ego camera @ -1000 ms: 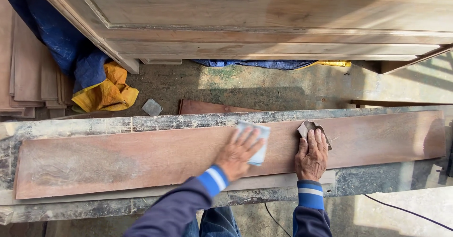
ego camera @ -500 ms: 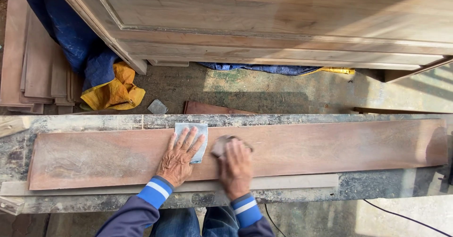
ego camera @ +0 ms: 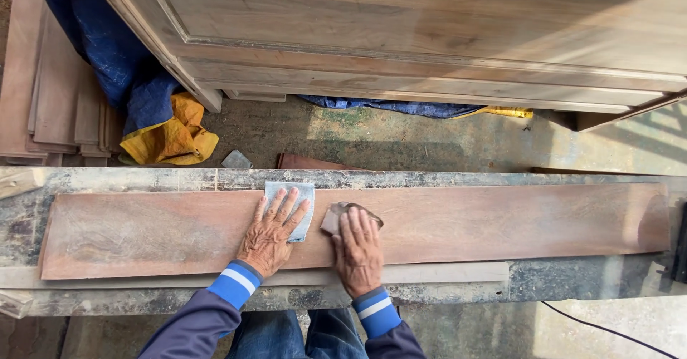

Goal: Sand a piece of wood manually with sandpaper and with an electric sander.

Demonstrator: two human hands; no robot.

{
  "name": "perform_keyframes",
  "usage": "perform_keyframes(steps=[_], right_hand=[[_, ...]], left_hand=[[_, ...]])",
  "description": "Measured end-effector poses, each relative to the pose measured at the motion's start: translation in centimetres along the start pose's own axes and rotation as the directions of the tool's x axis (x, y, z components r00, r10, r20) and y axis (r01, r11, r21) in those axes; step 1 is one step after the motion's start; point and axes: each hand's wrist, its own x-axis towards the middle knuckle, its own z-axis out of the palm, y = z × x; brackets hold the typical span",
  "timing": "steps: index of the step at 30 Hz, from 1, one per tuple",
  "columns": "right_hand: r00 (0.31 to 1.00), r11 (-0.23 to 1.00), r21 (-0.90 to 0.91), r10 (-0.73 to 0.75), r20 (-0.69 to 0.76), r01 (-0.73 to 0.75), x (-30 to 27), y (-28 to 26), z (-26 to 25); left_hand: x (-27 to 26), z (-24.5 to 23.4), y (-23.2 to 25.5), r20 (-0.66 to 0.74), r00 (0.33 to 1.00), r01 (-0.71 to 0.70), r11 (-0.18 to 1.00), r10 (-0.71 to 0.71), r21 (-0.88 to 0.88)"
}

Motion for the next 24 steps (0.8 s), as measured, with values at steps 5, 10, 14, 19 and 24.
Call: perform_keyframes(steps=[5, 10, 14, 19, 24], right_hand=[[0.996, 0.988, -0.126, 0.09, 0.013, -0.088, 0.6, 10.6, -2.6], [0.961, 0.913, -0.302, 0.27, -0.064, -0.276, -0.5, 12.3, -0.8], [0.993, 0.993, 0.047, 0.103, 0.053, -0.105, -0.8, 2.6, -1.3], [0.994, 0.995, 0.084, 0.068, -0.091, -0.06, -1.3, 14.0, -4.3], [0.914, 0.863, -0.301, 0.383, -0.135, -0.406, -2.5, 24.1, -7.5]], left_hand=[[0.3, 0.8, -0.3, 0.033, 0.999, -0.002, 0.997, 0.0, 0.073], [0.2, 0.9, -0.3, -0.103, 0.994, -0.043, 0.998, 0.039, -0.034], [0.0, 0.9, 0.0, -0.043, 0.999, -0.011, 0.999, 0.013, 0.041], [1.1, 0.0, 1.8, 0.127, 0.991, 0.03, 0.988, -0.05, 0.155], [5.8, 4.3, 11.6, -0.019, 0.971, -0.239, 0.965, 0.238, -0.111]])
